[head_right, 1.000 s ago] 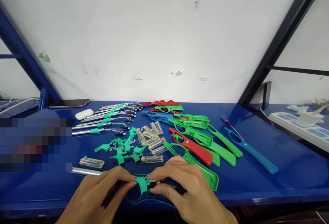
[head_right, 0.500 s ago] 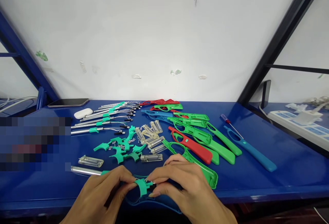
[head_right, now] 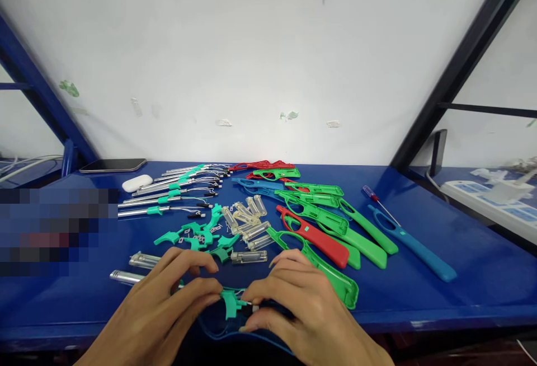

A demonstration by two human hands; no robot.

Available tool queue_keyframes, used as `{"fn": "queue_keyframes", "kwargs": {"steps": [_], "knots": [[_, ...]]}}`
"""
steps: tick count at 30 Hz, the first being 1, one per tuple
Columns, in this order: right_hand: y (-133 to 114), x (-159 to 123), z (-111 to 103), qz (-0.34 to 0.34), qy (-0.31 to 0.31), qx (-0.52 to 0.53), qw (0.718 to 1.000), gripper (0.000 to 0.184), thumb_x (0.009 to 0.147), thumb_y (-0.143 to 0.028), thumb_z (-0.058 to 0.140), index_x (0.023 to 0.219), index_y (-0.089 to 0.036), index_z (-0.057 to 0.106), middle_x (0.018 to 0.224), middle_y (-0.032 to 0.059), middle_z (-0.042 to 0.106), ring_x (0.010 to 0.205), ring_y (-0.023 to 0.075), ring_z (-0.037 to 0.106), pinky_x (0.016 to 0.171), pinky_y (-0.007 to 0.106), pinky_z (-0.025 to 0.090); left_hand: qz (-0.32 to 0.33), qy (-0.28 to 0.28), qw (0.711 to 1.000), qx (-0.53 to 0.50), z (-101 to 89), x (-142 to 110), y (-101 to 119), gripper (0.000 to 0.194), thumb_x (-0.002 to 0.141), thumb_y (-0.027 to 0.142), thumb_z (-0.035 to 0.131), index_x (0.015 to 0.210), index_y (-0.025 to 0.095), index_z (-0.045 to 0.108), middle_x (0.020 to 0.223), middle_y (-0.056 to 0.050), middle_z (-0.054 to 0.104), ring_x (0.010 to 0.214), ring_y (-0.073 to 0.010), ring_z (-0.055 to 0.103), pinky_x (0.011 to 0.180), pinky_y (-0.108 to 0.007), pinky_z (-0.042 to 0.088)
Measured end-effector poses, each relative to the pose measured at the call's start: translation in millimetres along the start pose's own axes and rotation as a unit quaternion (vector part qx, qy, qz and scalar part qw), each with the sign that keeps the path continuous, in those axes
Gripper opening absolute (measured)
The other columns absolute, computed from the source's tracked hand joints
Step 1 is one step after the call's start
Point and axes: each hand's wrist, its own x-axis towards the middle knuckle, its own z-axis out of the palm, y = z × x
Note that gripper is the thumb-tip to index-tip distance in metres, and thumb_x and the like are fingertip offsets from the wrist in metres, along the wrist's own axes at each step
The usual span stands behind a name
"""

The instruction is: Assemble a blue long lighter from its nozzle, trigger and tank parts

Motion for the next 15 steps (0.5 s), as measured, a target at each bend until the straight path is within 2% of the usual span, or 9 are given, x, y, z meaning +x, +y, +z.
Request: {"fn": "queue_keyframes", "kwargs": {"steps": [3, 7, 12, 15], "knots": [[-5, -1, 1, -0.002, -0.009, -0.01, 1.0, 0.018, 0.097, -0.024, 0.081, 0.108, -0.027, 0.068, 0.095, -0.0113, 0.081, 0.083, 0.0104, 0.071, 0.099, 0.028, 0.045, 0.006, -0.009, 1.0, -0.017, -1.7, 0, -1, 0.025, 0.107, 0.006, 0.047, 0.105, 0.022, 0.066, 0.11, -0.006, 0.07, 0.095, -0.0207, 0.063, 0.082, -0.031, 0.056], [-13, 0, 0, -0.004, -0.025, -0.018, 1.0, 0.015, 0.098, -0.024, 0.08, 0.107, -0.028, 0.069, 0.098, -0.013, 0.081, 0.086, 0.009, 0.072, 0.096, 0.026, 0.044, 0.007, -0.03, 0.999, -0.023, -3.7, 0, -1, 0.026, 0.108, 0.007, 0.045, 0.107, 0.024, 0.065, 0.108, -0.002, 0.072, 0.09, -0.0193, 0.064, 0.083, -0.031, 0.055], [-20, 3, -1, 0.018, -0.018, -0.046, 0.999, 0.011, 0.1, -0.034, 0.078, 0.108, -0.028, 0.073, 0.093, -0.0106, 0.081, 0.081, 0.0114, 0.073, 0.089, 0.028, 0.05, -0.002, -0.041, 0.999, -0.028, -6.3, -1, 1, 0.027, 0.112, 0.013, 0.041, 0.105, 0.025, 0.065, 0.104, 0.0, 0.073, 0.083, -0.0176, 0.066, 0.081, -0.029, 0.055], [-21, 5, -1, 0.006, -0.017, -0.054, 0.998, 0.007, 0.104, -0.033, 0.073, 0.106, -0.027, 0.073, 0.093, -0.0095, 0.082, 0.078, 0.0113, 0.074, 0.084, 0.027, 0.052, -0.001, -0.042, 0.999, -0.025, -7.8, 0, 2, 0.026, 0.114, 0.016, 0.042, 0.105, 0.025, 0.065, 0.104, -0.001, 0.073, 0.085, -0.0178, 0.067, 0.082, -0.03, 0.055]]}}
